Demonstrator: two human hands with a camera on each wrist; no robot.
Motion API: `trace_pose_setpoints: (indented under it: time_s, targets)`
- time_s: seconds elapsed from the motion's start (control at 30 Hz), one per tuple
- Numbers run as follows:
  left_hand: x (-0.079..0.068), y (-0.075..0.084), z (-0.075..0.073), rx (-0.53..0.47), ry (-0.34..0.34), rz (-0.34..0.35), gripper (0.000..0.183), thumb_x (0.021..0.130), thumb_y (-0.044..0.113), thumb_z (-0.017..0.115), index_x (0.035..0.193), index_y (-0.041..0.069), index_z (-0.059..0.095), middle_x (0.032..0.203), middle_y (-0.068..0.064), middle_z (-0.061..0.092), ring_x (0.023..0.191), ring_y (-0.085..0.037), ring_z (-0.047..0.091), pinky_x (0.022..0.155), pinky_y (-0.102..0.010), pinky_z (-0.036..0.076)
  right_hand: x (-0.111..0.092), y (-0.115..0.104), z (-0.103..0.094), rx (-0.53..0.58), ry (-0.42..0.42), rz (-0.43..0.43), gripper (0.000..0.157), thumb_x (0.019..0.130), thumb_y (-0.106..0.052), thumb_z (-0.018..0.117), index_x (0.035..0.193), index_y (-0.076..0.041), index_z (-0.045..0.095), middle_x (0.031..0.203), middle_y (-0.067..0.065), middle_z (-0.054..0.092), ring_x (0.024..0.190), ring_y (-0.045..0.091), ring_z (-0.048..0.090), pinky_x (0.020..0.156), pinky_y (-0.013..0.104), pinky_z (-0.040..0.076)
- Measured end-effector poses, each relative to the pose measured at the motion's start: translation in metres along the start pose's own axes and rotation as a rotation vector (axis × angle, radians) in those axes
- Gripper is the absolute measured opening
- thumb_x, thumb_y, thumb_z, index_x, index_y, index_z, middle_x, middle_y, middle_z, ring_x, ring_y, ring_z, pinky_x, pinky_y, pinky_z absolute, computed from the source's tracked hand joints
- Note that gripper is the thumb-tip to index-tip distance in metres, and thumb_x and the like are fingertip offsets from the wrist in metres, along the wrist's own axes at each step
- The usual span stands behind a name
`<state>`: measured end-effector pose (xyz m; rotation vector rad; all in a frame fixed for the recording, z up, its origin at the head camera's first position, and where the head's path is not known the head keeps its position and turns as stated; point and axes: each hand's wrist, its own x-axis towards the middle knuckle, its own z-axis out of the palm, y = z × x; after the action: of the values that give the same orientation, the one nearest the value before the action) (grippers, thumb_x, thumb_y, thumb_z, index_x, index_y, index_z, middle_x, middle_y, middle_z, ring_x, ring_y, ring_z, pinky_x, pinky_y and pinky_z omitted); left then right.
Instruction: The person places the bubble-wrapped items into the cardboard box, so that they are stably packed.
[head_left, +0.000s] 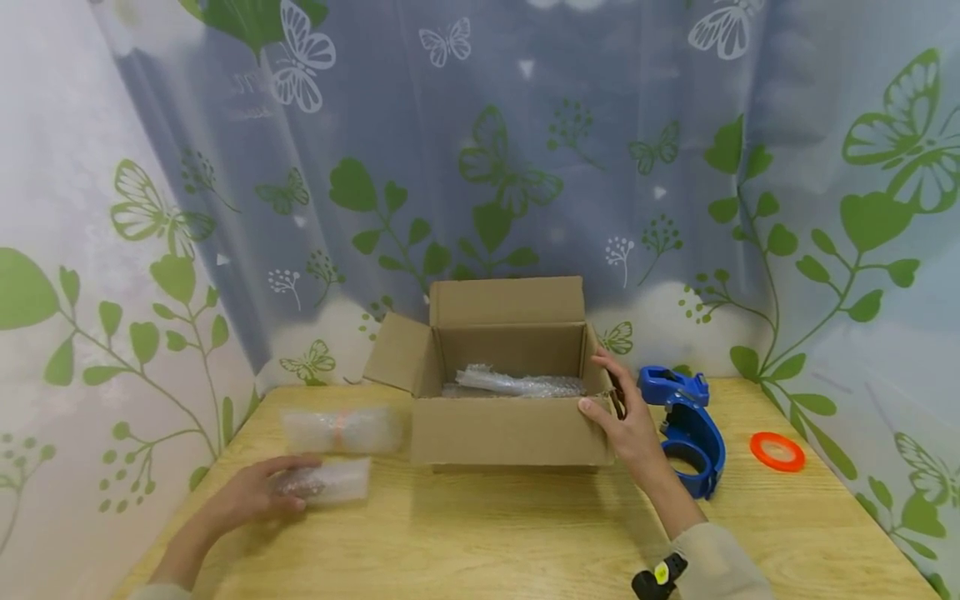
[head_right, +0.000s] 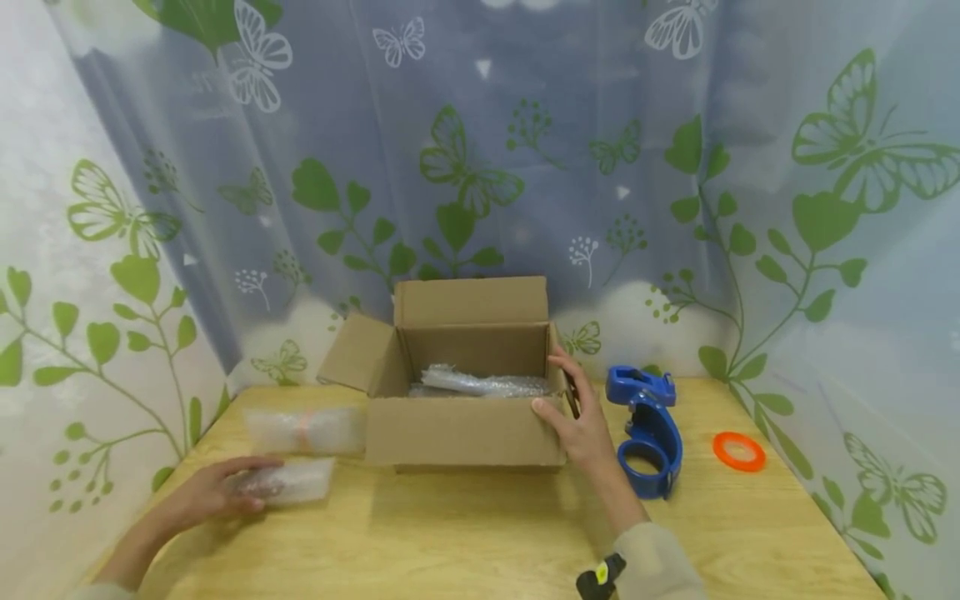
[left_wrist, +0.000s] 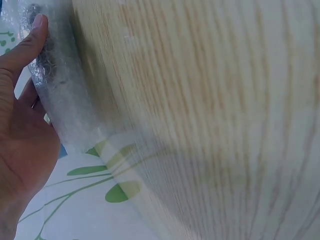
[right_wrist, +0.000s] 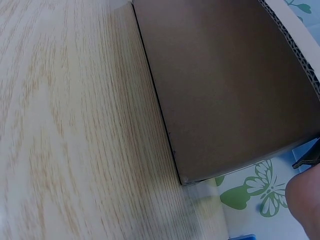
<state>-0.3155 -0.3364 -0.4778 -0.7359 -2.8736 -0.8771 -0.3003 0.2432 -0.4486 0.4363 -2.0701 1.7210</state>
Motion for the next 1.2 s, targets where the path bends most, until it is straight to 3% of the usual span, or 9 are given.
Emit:
trace_pose_setpoints:
  time_s: [0.2,0.47,0.73,0.83,1.0,1.2]
  targets:
    - [-0.005,0.006,0.000,0.004,-0.004,-0.003,0.055,0.082,0.041,0.087,0.132,0.024,0.072,0.137,-0.012,0.068,0.129,-0.047,0.058,0.102,-0.067,0.046,0.000,0.000,0.001,-0.003,-0.008,0.002,0.064,0.100,-0.012,0.068,0.157,-0.013,0.040,0.171,-0.006,0.024,0.159,0.029,0.014,0.123,0.069,0.011]
    - [-0.004,0.029,-0.011,-0.062,-0.053,-0.002,0.053,0.088,0.038,0.083,0.136,0.020,0.069,0.141,-0.019,0.064,0.130,-0.054,0.054,0.099,-0.071,0.047,0.000,0.000,0.001,-0.006,-0.007,-0.003,0.063,0.100,-0.013,0.068,0.157,-0.012,0.040,0.171,-0.006,0.024,0.159,0.029,0.014,0.123,0.069,0.011]
    - [-0.001,0.047,-0.026,-0.012,-0.057,0.025,0.053,0.089,0.044,0.081,0.138,0.028,0.067,0.141,-0.011,0.065,0.129,-0.045,0.058,0.091,-0.054,0.056,0.001,0.000,0.000,-0.003,-0.003,-0.011,0.063,0.100,-0.012,0.068,0.157,-0.012,0.041,0.171,-0.005,0.025,0.159,0.030,0.015,0.123,0.069,0.011]
    - [-0.001,0.055,-0.034,-0.021,-0.045,0.016,0.053,0.088,0.040,0.082,0.138,0.030,0.068,0.141,-0.010,0.065,0.129,-0.045,0.058,0.091,-0.056,0.056,0.001,0.001,0.001,-0.004,-0.006,-0.020,0.063,0.100,-0.011,0.068,0.157,-0.011,0.041,0.171,-0.004,0.025,0.159,0.030,0.015,0.123,0.069,0.011]
    - [-0.001,0.069,-0.046,-0.081,-0.030,0.057,0.054,0.088,0.029,0.084,0.139,0.022,0.067,0.141,-0.012,0.065,0.129,-0.050,0.055,0.095,-0.067,0.051,0.001,0.001,0.001,-0.003,-0.010,-0.029,0.063,0.100,-0.010,0.068,0.156,-0.010,0.041,0.171,-0.003,0.025,0.159,0.030,0.015,0.123,0.070,0.011]
    - [-0.001,0.085,-0.060,-0.067,-0.050,0.064,0.053,0.091,0.032,0.081,0.141,0.026,0.065,0.145,-0.009,0.062,0.134,-0.051,0.051,0.097,-0.071,0.048,0.000,0.000,0.000,-0.002,-0.002,-0.016,0.063,0.100,-0.011,0.068,0.157,-0.010,0.040,0.171,-0.003,0.024,0.159,0.031,0.015,0.123,0.069,0.011]
